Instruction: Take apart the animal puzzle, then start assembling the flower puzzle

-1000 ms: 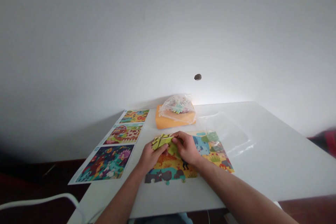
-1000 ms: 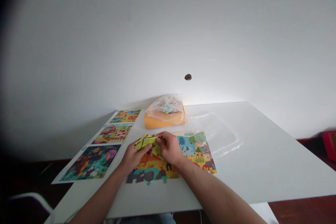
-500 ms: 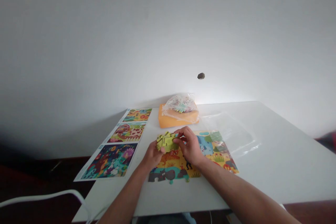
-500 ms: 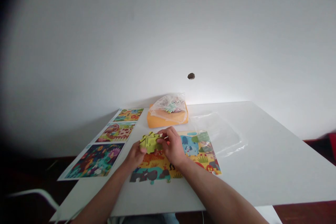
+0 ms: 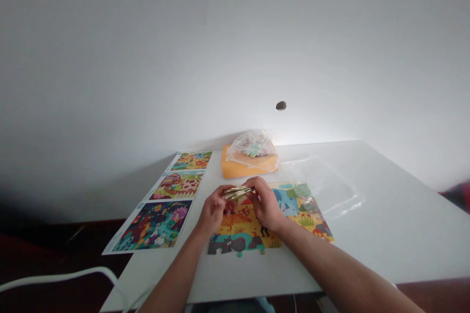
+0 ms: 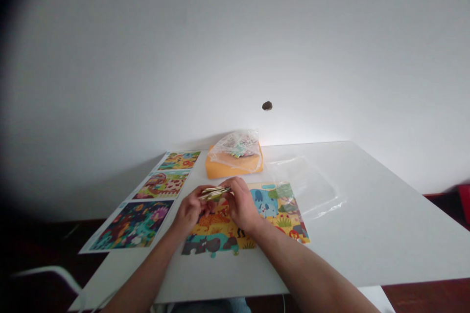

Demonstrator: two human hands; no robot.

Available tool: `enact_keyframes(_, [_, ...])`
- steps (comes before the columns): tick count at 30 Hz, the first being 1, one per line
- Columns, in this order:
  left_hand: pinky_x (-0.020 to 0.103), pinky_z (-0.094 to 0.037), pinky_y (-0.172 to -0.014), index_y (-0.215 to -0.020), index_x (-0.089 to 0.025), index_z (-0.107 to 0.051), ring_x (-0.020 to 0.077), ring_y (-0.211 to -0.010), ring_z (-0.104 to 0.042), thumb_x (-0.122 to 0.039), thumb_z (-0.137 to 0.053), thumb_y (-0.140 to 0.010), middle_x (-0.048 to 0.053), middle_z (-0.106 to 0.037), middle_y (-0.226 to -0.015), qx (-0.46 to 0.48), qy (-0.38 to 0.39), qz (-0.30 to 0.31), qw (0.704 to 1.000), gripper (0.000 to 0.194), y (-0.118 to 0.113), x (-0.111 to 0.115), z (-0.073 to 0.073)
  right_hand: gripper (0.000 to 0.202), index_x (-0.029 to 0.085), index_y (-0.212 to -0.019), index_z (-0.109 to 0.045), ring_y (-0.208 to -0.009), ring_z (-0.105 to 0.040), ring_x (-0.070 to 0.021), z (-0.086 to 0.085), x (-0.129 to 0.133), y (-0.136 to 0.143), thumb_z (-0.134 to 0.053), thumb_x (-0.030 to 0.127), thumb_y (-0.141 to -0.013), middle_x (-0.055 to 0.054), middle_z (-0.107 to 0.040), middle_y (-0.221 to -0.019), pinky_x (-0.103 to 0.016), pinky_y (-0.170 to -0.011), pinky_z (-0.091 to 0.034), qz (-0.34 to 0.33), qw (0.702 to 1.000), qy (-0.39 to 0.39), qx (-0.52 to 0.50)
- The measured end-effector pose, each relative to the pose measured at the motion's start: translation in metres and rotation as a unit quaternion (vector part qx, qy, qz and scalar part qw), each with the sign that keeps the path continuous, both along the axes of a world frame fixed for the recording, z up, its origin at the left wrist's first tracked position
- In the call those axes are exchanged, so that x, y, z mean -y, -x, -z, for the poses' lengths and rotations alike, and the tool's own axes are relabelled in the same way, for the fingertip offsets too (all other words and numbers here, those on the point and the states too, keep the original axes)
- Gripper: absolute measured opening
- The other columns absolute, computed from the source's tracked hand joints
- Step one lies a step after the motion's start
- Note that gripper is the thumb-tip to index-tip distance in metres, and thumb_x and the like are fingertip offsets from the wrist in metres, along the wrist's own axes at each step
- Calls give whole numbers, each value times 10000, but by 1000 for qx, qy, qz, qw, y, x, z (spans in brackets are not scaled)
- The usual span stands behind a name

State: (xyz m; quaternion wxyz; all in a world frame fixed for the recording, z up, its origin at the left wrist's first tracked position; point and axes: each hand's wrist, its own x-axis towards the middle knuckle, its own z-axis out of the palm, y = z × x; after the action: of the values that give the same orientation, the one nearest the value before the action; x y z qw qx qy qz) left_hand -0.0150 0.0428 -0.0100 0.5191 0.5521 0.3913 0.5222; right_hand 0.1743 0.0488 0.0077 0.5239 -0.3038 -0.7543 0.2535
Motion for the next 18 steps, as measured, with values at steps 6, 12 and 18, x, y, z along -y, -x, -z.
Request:
enact_keyframes(6, [237, -430, -465, -1138, -142, -686, 200, -638, -658, -655, -607, -773, 121, -727, -864, 47, 89, 23, 995, 635, 1, 1, -1, 348, 263, -1127, -605, -1067, -512, -207, -4, 3, -3, -466, 67, -876, -73, -537, -1110, -355, -933, -466, -44, 995, -29, 80])
enact_keyframes(12, [274, -562, -731, -1227, -193, -637, 222, -934, -688, -230, -816, -665, 105, -686, -1171, 123, 99, -58, 986, 591, -1, 2, -9, 574, 285, -1330, -502, -1211, -457, -214, 0, 2, 0, -524, 46, -809, -81, -456, -1311, -372, -1026, -423, -39, 991, 1, 129])
enact_keyframes(18, [215, -578, -658, -911, -121, -687, 145, -752, -697, -112, -791, -667, 65, -735, -896, 317, 56, -183, 929, 266, 9, -26, -6, 631, 182, -1391, -451, -1347, -343, -344, 6, 2, 0, -657, 380, -829, -167, -424, -1442, -514, -1097, -317, 12, 943, 41, 331])
